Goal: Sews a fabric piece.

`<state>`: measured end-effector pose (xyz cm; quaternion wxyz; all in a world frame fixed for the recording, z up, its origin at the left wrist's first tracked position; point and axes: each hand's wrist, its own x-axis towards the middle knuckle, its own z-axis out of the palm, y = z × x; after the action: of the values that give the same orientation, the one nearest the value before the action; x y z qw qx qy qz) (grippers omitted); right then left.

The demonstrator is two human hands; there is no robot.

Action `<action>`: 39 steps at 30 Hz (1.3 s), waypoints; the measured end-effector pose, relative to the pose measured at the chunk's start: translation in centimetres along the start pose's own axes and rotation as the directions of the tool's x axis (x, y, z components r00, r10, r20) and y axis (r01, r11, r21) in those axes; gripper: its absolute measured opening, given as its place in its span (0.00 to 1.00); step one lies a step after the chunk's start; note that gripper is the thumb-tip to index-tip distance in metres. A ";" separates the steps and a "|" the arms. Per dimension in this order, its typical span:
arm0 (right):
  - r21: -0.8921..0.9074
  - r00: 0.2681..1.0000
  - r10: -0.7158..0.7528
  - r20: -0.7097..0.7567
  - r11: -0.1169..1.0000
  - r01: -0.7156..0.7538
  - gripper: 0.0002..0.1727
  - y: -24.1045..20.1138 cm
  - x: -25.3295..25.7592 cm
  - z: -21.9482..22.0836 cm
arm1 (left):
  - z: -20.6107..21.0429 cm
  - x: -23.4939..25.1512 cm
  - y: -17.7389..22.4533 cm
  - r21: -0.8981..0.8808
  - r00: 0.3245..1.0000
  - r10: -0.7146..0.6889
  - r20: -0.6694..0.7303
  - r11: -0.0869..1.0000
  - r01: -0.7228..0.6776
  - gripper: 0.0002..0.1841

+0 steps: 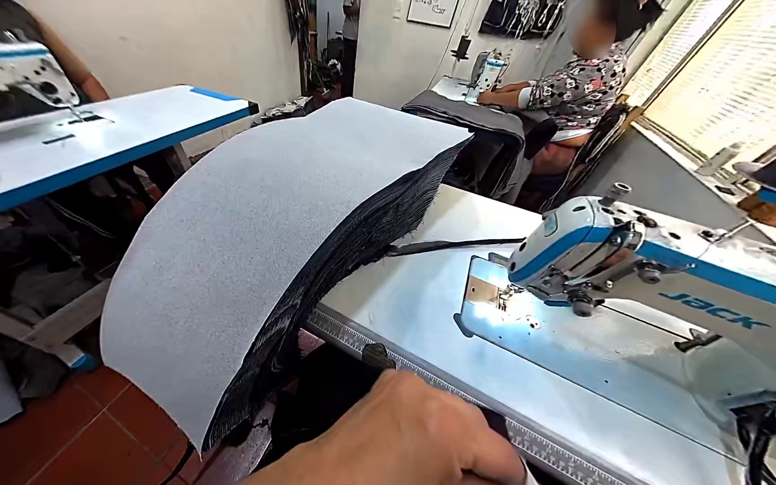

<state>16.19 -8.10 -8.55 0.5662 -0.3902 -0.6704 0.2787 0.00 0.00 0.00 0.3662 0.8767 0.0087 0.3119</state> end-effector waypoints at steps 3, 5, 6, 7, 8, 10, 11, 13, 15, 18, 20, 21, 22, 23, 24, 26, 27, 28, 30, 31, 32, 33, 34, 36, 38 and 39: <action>-0.324 0.978 -0.095 0.187 0.934 0.152 0.11 0.7 5.6 -3.7 | -1.4 0.0 -0.3 0.069 0.999 -0.032 -0.044 0.997 0.035 0.12; -0.355 0.984 -0.108 0.143 0.922 0.153 0.17 -1.3 5.6 -5.7 | -1.8 0.3 -0.4 0.110 0.998 -0.041 -0.051 0.993 0.047 0.13; -0.326 0.988 -0.079 0.133 0.938 0.119 0.19 -3.0 4.9 -6.0 | -1.8 0.6 -0.3 0.128 0.998 -0.046 -0.046 0.990 0.052 0.13; -0.300 0.992 -0.047 0.116 0.951 0.080 0.19 -4.5 4.1 -5.9 | -1.7 0.9 -0.1 0.138 0.998 -0.052 -0.033 0.989 0.056 0.12; -0.287 0.996 -0.021 0.087 0.957 0.046 0.18 -5.5 3.3 -5.7 | -1.5 1.2 0.1 0.140 0.998 -0.057 -0.021 0.988 0.059 0.10; -0.295 1.000 0.008 0.005 0.955 -0.007 0.14 -6.4 1.9 -5.4 | -0.9 1.7 0.3 0.142 0.998 -0.060 0.001 0.988 0.060 0.09; -0.292 0.999 0.020 -0.034 0.956 -0.030 0.12 -6.5 1.4 -5.4 | -0.5 2.0 0.4 0.142 0.998 -0.064 0.017 0.988 0.061 0.09; -0.259 0.994 0.045 -0.100 0.963 -0.070 0.10 -6.7 0.5 -5.6 | 0.1 2.5 0.5 0.136 0.995 -0.080 0.061 0.988 0.072 0.09; -0.226 0.986 0.071 -0.152 0.968 -0.105 0.09 -6.8 -0.2 -5.9 | 0.7 3.2 0.6 0.129 0.990 -0.097 0.099 0.988 0.084 0.09; -0.214 0.973 0.087 -0.216 0.968 -0.134 0.08 -6.8 -1.0 -6.0 | 1.3 4.0 0.7 0.125 0.983 -0.118 0.143 0.987 0.101 0.09; -0.216 0.965 0.083 -0.248 0.966 -0.139 0.08 -6.6 -1.3 -6.1 | 1.7 4.3 0.5 0.129 0.977 -0.135 0.163 0.985 0.115 0.10; -0.220 0.962 0.076 -0.261 0.966 -0.136 0.08 -6.5 -1.5 -6.1 | 1.8 4.4 0.4 0.133 0.976 -0.139 0.168 0.984 0.117 0.10; -0.227 0.960 0.068 -0.271 0.965 -0.133 0.08 -6.4 -1.6 -6.2 | 1.9 4.5 0.4 0.134 0.974 -0.143 0.176 0.984 0.120 0.10; -0.233 0.958 0.064 -0.279 0.963 -0.132 0.07 -6.3 -1.6 -6.2 | 2.0 4.6 0.3 0.134 0.973 -0.145 0.180 0.983 0.122 0.10; -0.236 0.957 0.061 -0.284 0.963 -0.131 0.08 -6.3 -1.7 -6.3 | 2.2 4.7 0.2 0.138 0.974 -0.139 0.177 0.984 0.115 0.10; -0.236 0.953 0.052 -0.297 0.964 -0.126 0.08 -6.2 -1.8 -6.3 | 2.5 4.7 0.0 0.155 0.979 -0.118 0.164 0.984 0.093 0.10; -0.243 0.952 0.046 -0.303 0.962 -0.124 0.08 -6.1 -1.8 -6.3 | 2.7 4.7 0.0 0.170 0.983 -0.104 0.153 0.982 0.077 0.10; -0.255 0.950 0.039 -0.309 0.959 -0.123 0.08 -6.1 -1.9 -6.3 | 2.9 4.6 -0.1 0.194 0.987 -0.087 0.133 0.979 0.060 0.10; -0.294 0.946 0.014 -0.323 0.949 -0.114 0.08 -5.9 -1.9 -6.3 | 3.2 4.4 -0.1 0.249 0.995 -0.073 0.068 0.967 0.054 0.10; -0.317 0.944 -0.001 -0.330 0.942 -0.110 0.07 -5.8 -1.9 -6.3 | 3.3 4.2 -0.2 0.275 0.998 -0.064 0.020 0.960 0.056 0.11; -0.334 0.941 -0.015 -0.339 0.937 -0.106 0.07 -5.7 -1.9 -6.3 | 3.4 4.0 -0.3 0.292 0.998 -0.052 -0.024 0.955 0.057 0.11; -0.343 0.936 -0.029 -0.351 0.934 -0.100 0.06 -5.7 -1.9 -6.3 | 3.3 3.8 -0.4 0.298 0.998 -0.045 -0.050 0.953 0.058 0.12; -0.346 0.930 -0.045 -0.366 0.934 -0.091 0.06 -5.7 -1.9 -6.4 | 3.3 3.6 -0.6 0.303 0.997 -0.042 -0.060 0.951 0.058 0.14; -0.345 0.917 -0.078 -0.390 0.936 -0.067 0.05 -5.7 -1.9 -6.6 | 3.1 3.0 -0.7 0.328 0.997 -0.053 -0.055 0.942 0.069 0.19; -0.347 0.906 -0.115 -0.407 0.937 -0.037 0.05 -5.7 -1.8 -6.9 | 3.0 2.3 -0.9 0.345 0.997 -0.054 -0.048 0.936 0.067 0.22; -0.347 0.899 -0.134 -0.418 0.938 -0.021 0.06 -5.7 -1.8 -7.0 | 3.0 1.9 -1.2 0.330 0.998 -0.044 -0.045 0.942 0.056 0.21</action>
<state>21.94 -13.17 -3.48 0.6328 -0.5152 -0.5762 0.0468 3.47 -0.60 -1.32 0.2213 0.9192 0.0902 0.3129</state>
